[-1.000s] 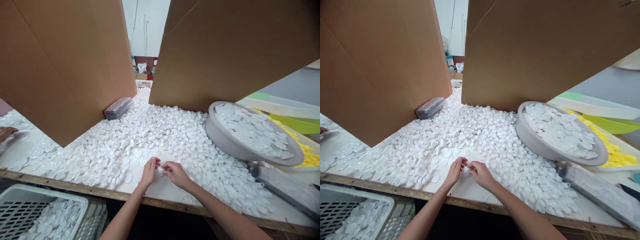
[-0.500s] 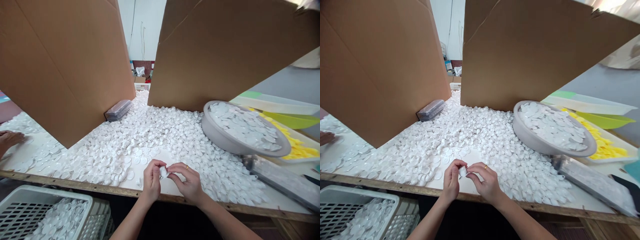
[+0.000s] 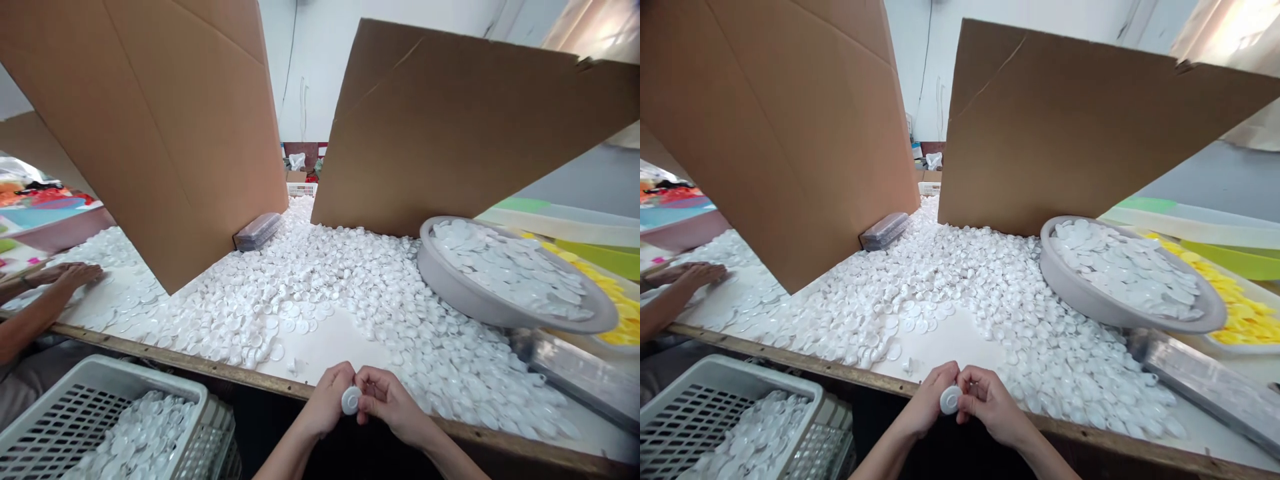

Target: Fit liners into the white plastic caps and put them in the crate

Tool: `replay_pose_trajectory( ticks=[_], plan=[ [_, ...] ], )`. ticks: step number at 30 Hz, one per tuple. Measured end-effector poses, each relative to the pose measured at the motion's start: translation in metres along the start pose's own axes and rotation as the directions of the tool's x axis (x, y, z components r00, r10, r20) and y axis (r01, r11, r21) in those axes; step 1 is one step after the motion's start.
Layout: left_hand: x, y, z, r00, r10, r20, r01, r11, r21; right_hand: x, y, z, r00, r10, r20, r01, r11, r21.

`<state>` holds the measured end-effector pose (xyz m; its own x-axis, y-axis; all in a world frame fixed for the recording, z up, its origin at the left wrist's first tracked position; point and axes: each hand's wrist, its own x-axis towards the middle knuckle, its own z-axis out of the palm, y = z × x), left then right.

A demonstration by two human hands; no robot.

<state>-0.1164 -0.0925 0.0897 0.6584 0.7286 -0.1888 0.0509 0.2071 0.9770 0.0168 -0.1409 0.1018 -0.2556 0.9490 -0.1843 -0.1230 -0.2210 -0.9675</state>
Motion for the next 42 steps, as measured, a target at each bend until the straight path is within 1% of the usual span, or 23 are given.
replay_pose_trajectory(
  ticks=[2, 6, 8, 10, 12, 14, 16, 18, 19, 21, 23, 25, 27, 29, 31, 33, 36, 38, 39, 40, 41, 42],
  plan=[
    [-0.004, -0.004, 0.002, 0.998, 0.010, -0.060, -0.008, 1.000, 0.020, -0.001, 0.004, 0.003, 0.999, -0.030, -0.012, 0.030, 0.999, 0.010],
    [-0.014, 0.000, -0.001, 0.986, 0.113, -0.121, -0.092, 0.982, 0.164, 0.002, 0.005, 0.011, 0.999, -0.015, 0.045, 0.012, 0.998, 0.064],
    [-0.017, 0.004, -0.005, 0.963, 0.197, -0.185, -0.137, 0.946, 0.294, 0.004, 0.003, 0.018, 0.998, -0.038, 0.041, 0.034, 0.994, 0.104],
    [-0.018, 0.007, -0.010, 0.926, 0.291, -0.241, -0.170, 0.890, 0.423, 0.007, 0.002, 0.025, 0.996, -0.080, 0.033, 0.074, 0.988, 0.138],
    [-0.019, 0.009, -0.015, 0.904, 0.342, -0.256, -0.193, 0.862, 0.469, 0.010, -0.001, 0.033, 0.995, -0.102, 0.013, 0.099, 0.984, 0.147],
    [-0.019, 0.009, -0.019, 0.916, 0.319, -0.242, -0.205, 0.892, 0.402, 0.014, -0.003, 0.039, 0.996, -0.087, -0.021, 0.089, 0.987, 0.133],
    [-0.019, 0.008, -0.023, 0.932, 0.272, -0.237, -0.200, 0.936, 0.289, 0.017, -0.005, 0.044, 0.997, -0.044, -0.068, 0.051, 0.993, 0.111],
    [-0.020, 0.003, -0.026, 0.935, 0.242, -0.260, -0.182, 0.955, 0.234, 0.020, -0.006, 0.047, 0.993, 0.004, -0.120, 0.007, 0.995, 0.096],
    [-0.021, 0.001, -0.028, 0.927, 0.243, -0.285, -0.173, 0.953, 0.250, 0.022, -0.006, 0.049, 0.990, 0.026, -0.140, -0.011, 0.994, 0.107],
    [-0.022, -0.004, -0.029, 0.899, 0.281, -0.337, -0.159, 0.924, 0.347, 0.023, -0.005, 0.051, 0.988, 0.054, -0.141, -0.029, 0.985, 0.173],
    [-0.023, -0.007, -0.031, 0.868, 0.349, -0.354, -0.164, 0.874, 0.458, 0.024, -0.005, 0.052, 0.995, 0.041, -0.096, -0.014, 0.965, 0.262],
    [-0.023, -0.008, -0.032, 0.852, 0.392, -0.348, -0.186, 0.846, 0.500, 0.025, -0.005, 0.053, 0.997, 0.012, -0.076, 0.012, 0.954, 0.301],
    [-0.023, -0.009, -0.035, 0.851, 0.404, -0.335, -0.207, 0.844, 0.494, 0.026, -0.004, 0.053, 0.996, 0.002, -0.092, 0.025, 0.957, 0.289],
    [-0.024, -0.009, -0.038, 0.865, 0.395, -0.310, -0.215, 0.849, 0.482, 0.028, -0.001, 0.054, 0.992, 0.015, -0.127, 0.020, 0.962, 0.271],
    [-0.024, -0.011, -0.039, 0.883, 0.374, -0.283, -0.204, 0.849, 0.487, 0.031, 0.004, 0.055, 0.989, 0.032, -0.147, 0.008, 0.965, 0.263],
    [-0.025, -0.014, -0.038, 0.893, 0.352, -0.281, -0.181, 0.852, 0.492, 0.036, 0.008, 0.057, 0.985, 0.046, -0.167, -0.002, 0.966, 0.257],
    [-0.024, -0.020, -0.036, 0.880, 0.341, -0.330, -0.145, 0.855, 0.497, 0.042, 0.011, 0.060, 0.975, 0.058, -0.212, -0.008, 0.973, 0.229],
    [-0.023, -0.024, -0.040, 0.873, 0.358, -0.332, -0.147, 0.841, 0.521, 0.043, 0.011, 0.061, 0.972, 0.057, -0.226, -0.011, 0.980, 0.200],
    [-0.022, -0.026, -0.046, 0.863, 0.368, -0.347, -0.142, 0.835, 0.532, 0.042, 0.010, 0.061, 0.972, 0.059, -0.227, -0.015, 0.982, 0.189],
    [-0.021, -0.027, -0.054, 0.842, 0.381, -0.382, -0.132, 0.832, 0.538, 0.041, 0.010, 0.059, 0.970, 0.066, -0.233, -0.023, 0.983, 0.181],
    [-0.021, -0.027, -0.064, 0.809, 0.398, -0.433, -0.119, 0.832, 0.542, 0.039, 0.010, 0.054, 0.967, 0.079, -0.243, -0.039, 0.985, 0.167],
    [-0.022, -0.027, -0.076, 0.767, 0.415, -0.489, -0.100, 0.831, 0.547, 0.038, 0.012, 0.048, 0.960, 0.094, -0.262, -0.059, 0.988, 0.140]
  ],
)
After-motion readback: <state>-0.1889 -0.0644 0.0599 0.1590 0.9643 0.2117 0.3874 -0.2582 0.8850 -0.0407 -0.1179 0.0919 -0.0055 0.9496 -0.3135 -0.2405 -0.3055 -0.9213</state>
